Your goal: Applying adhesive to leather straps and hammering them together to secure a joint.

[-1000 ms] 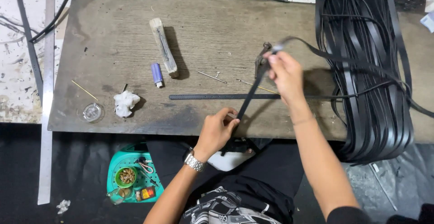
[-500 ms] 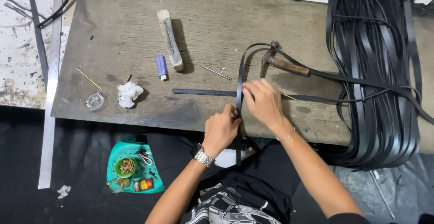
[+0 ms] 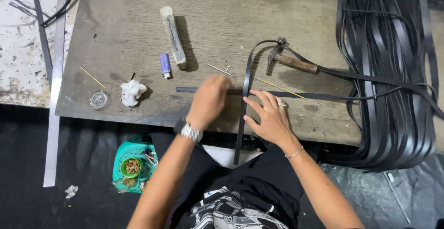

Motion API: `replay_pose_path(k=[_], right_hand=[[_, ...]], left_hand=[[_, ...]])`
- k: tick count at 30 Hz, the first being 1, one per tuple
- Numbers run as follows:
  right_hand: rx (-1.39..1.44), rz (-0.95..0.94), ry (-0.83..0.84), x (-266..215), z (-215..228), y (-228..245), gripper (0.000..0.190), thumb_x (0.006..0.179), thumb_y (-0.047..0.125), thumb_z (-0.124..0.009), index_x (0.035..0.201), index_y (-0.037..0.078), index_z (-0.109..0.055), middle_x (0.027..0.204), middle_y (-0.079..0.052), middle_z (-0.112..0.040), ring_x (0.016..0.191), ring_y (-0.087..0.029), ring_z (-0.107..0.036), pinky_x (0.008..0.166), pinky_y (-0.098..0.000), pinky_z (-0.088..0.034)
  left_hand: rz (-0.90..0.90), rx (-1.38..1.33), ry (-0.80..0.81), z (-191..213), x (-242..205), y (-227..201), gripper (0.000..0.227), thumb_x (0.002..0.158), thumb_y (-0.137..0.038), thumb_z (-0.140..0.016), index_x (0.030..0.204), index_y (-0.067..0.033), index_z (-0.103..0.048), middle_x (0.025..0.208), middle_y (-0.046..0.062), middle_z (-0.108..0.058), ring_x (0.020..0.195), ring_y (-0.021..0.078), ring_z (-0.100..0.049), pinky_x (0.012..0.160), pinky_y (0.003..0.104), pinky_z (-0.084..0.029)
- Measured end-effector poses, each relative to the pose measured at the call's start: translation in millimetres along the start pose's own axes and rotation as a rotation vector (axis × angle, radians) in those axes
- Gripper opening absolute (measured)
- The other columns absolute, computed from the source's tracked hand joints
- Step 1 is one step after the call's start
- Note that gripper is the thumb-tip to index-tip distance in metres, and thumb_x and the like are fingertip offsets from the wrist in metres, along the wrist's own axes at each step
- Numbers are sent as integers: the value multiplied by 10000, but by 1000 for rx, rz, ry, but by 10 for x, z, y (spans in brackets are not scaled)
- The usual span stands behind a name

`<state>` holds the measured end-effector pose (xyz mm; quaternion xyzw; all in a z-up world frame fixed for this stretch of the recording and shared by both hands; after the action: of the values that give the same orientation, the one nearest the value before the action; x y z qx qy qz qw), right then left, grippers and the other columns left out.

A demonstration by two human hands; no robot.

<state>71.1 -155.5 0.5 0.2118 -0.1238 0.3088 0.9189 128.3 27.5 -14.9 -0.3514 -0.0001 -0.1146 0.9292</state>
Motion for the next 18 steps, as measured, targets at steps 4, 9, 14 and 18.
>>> replay_pose_path(k=[4, 9, 14, 18], right_hand=[[-49, -61, 58, -17, -62, -36, 636, 865, 520, -705, 1399, 191, -600, 1436, -83, -542, 1346, -300, -491, 1051, -470, -367], [-64, -86, 116, -13, -65, -49, 793, 814, 640, -713, 1451, 202, -538, 1474, -76, -504, 1377, -294, -458, 1069, -474, -350], [-6, -92, 145, -61, -115, -126, 738, 892, 593, -667, 1499, 200, -519, 1492, -79, -496, 1402, -291, -440, 1094, -471, -330], [-1, -94, 162, -54, -78, -103, 722, 905, 591, -654, 1500, 204, -521, 1505, -72, -490, 1410, -286, -433, 1100, -466, -325]], left_hand=[[-256, 326, -223, 13, 402, 340, 237, 862, -27, -724, 1086, -94, -679, 1075, 100, -638, 1076, 331, -607, 864, 406, -505], [-269, 437, -193, -106, 558, 662, 165, 869, -193, -771, 980, -175, -651, 991, -22, -575, 1092, 220, -556, 923, 365, -443], [-354, 558, -314, -30, 493, 593, 147, 994, -299, -634, 1011, -184, -544, 858, -20, -547, 905, 195, -592, 847, 352, -434], [-224, 304, -301, 312, 97, 88, 181, 994, -150, -646, 1123, -183, -524, 864, 89, -652, 700, 350, -677, 651, 453, -535]])
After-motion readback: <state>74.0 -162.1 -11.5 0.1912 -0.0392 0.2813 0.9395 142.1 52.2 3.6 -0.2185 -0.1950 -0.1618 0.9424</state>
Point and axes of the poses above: each hand's wrist, its own x-axis towards the middle knuckle, its own z-axis out of the back of the hand, y = z × x, the point moved 6 cm from there along x, towards the middle knuckle
